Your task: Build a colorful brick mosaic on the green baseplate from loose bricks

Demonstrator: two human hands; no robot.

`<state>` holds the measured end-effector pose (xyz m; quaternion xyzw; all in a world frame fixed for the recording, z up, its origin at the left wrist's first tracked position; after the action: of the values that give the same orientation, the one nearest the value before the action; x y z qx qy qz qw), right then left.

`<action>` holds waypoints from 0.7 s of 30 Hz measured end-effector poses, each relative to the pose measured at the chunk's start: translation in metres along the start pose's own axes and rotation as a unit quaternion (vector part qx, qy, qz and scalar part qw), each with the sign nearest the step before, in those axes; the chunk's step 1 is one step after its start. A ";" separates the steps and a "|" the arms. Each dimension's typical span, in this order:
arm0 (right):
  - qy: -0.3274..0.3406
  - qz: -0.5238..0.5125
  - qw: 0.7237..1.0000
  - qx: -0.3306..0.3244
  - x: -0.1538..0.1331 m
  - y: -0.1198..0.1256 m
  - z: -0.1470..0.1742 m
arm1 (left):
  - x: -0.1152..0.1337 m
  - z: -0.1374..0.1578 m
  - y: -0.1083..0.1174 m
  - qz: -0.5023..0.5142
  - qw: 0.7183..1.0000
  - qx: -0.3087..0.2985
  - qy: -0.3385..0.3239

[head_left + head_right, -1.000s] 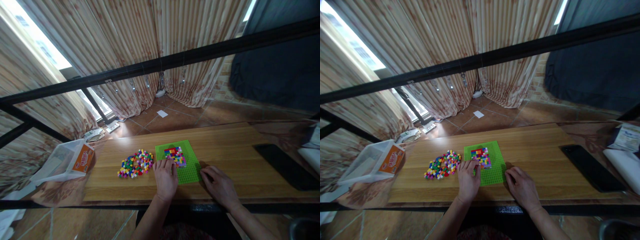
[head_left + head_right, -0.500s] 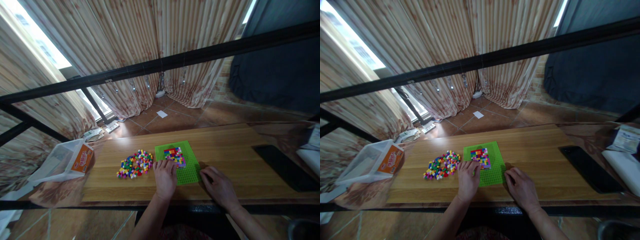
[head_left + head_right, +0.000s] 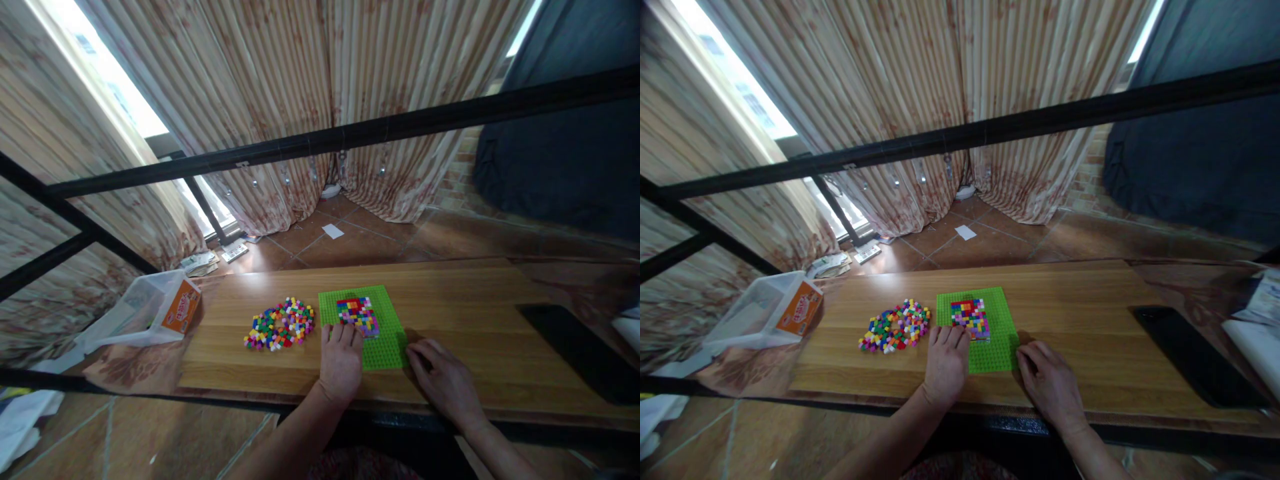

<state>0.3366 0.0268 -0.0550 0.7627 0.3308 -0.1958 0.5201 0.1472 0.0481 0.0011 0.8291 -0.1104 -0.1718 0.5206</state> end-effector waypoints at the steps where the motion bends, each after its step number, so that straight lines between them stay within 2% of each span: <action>1: 0.003 -0.001 1.000 -0.004 0.001 -0.001 0.000 | 0.001 0.001 0.001 0.000 1.000 -0.004 0.002; 3: 0.008 -0.001 1.000 -0.007 0.003 -0.002 0.001 | -0.001 0.005 0.004 0.013 1.000 -0.008 0.021; 6: 0.013 0.002 1.000 -0.002 0.007 -0.002 0.003 | -0.016 0.016 0.007 0.055 0.995 -0.004 0.088; 10: 0.021 -0.006 1.000 0.000 0.014 -0.003 0.006 | -0.062 0.036 0.001 0.085 0.974 0.000 0.209; 14: 0.015 0.005 1.000 -0.003 0.019 -0.004 0.007 | -0.116 0.042 -0.010 0.059 0.952 -0.016 0.301; 17: 0.007 0.011 1.000 -0.007 0.020 -0.005 0.007 | -0.137 0.035 -0.018 0.017 0.945 -0.062 0.321; 21: 0.007 0.013 1.000 -0.007 0.018 -0.004 0.007 | -0.144 0.024 -0.025 -0.009 0.938 -0.104 0.330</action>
<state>0.3468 0.0272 -0.0722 0.7648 0.3258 -0.1820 0.5252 0.0051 0.0912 -0.0071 0.7816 0.0935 0.0963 0.6091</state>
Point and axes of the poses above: each hand's wrist, its own z-axis away from the middle knuckle, its own y-axis out of the back of the hand, x = y × z, the point moved 6 cm from there along -z, towards the middle knuckle, and after that the axes turned 13 degrees about -z, right-handed, at the moved point
